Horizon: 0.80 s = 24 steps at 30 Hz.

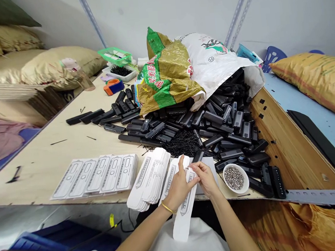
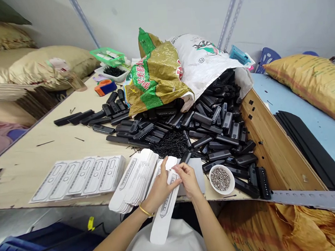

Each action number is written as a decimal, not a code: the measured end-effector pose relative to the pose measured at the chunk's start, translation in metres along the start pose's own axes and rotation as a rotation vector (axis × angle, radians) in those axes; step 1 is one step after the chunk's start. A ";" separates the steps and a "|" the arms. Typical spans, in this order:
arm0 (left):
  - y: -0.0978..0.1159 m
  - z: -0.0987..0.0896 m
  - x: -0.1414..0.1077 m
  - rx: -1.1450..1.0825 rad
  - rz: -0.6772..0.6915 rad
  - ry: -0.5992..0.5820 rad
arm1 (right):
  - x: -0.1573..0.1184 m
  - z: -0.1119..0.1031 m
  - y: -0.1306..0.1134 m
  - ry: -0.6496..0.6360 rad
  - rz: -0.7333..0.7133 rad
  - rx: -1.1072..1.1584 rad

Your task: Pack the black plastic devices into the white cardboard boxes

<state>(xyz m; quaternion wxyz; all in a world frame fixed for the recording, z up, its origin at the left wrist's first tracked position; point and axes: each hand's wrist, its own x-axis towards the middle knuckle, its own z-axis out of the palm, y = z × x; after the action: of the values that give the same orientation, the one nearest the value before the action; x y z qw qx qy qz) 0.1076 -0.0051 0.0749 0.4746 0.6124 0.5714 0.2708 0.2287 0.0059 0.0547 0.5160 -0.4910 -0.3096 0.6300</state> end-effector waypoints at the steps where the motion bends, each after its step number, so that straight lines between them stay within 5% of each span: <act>1: -0.001 0.000 -0.001 -0.006 0.005 -0.005 | -0.002 -0.001 0.001 -0.004 0.001 -0.005; 12: -0.015 -0.009 0.019 -0.091 -0.046 -0.040 | -0.040 -0.005 0.038 0.072 -0.031 0.131; 16: -0.013 -0.017 0.013 0.017 0.348 -0.149 | -0.020 -0.015 0.029 0.326 -0.084 0.191; 19: -0.011 -0.012 0.005 0.172 0.657 -0.227 | -0.008 -0.011 0.022 0.288 -0.095 0.104; 22: -0.014 -0.008 0.005 0.083 0.765 -0.082 | -0.003 -0.003 0.017 0.175 -0.138 -0.068; 24: -0.016 -0.012 0.009 -0.070 0.655 0.147 | 0.000 -0.003 0.013 0.104 -0.227 -0.307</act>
<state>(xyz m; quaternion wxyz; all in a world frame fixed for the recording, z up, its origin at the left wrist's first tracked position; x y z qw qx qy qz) 0.0919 0.0047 0.0636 0.3406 0.7255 0.3673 0.4719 0.2270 0.0020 0.0417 0.5181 -0.5578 -0.4281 0.4870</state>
